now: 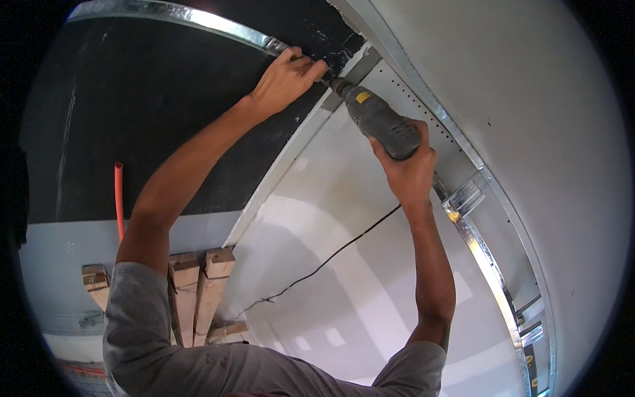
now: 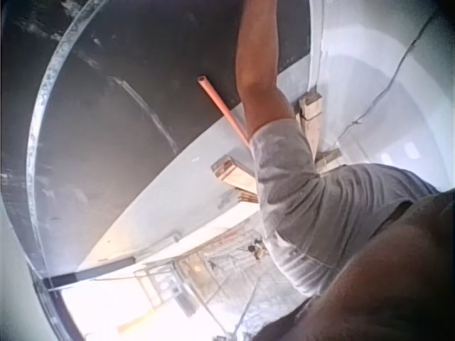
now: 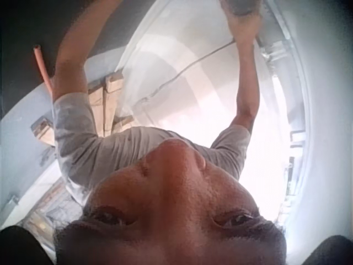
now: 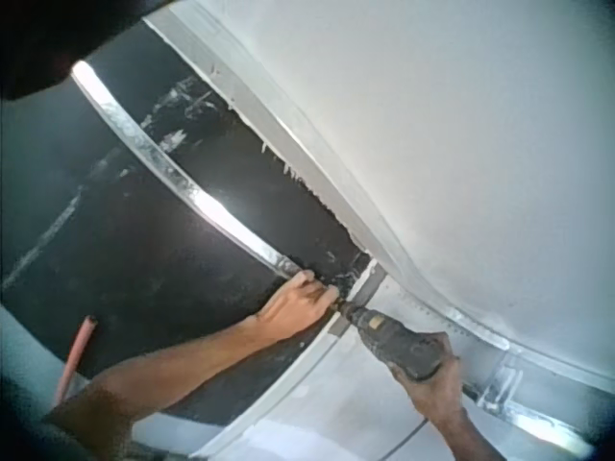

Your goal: Install metal studs and tracks for a drywall partition using a drill and a riveter.

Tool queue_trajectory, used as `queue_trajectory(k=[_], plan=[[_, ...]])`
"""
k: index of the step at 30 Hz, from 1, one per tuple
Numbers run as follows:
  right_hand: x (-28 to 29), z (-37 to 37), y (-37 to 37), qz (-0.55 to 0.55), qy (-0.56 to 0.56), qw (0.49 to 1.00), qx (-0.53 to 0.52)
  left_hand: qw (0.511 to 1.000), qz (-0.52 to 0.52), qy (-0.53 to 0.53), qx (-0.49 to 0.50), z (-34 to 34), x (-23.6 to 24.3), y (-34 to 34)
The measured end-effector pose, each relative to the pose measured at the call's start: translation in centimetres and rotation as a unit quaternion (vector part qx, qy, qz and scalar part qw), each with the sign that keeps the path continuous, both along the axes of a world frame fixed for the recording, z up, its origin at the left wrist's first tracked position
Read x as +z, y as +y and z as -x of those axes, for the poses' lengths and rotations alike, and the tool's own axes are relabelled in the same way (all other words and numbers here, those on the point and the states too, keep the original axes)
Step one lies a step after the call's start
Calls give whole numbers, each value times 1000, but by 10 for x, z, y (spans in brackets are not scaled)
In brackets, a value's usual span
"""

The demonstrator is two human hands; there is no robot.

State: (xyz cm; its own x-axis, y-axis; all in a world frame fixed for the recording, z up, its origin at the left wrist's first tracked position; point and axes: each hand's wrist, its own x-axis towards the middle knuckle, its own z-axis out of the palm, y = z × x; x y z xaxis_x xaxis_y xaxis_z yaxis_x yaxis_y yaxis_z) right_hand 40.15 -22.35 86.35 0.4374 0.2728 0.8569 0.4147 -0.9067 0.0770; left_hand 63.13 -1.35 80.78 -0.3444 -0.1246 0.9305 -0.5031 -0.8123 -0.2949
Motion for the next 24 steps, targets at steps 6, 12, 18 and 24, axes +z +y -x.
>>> queue_trajectory(k=[6, 12, 18, 24], plan=[[-10, -4, -13, -57, 12, 998, 16, 1000, 13, 3, 17, 2, 0, -2], [-10, -1, -7, -92, 20, 996, -10, 999, 29, -19, 13, 7, 2, -4], [-8, -3, -8, -80, 11, 996, -35, 1000, 11, 22, 15, 7, -2, -6], [-15, 15, -10, -155, 42, 987, -26, 1000, 15, 5, 18, 3, 1, -3]])
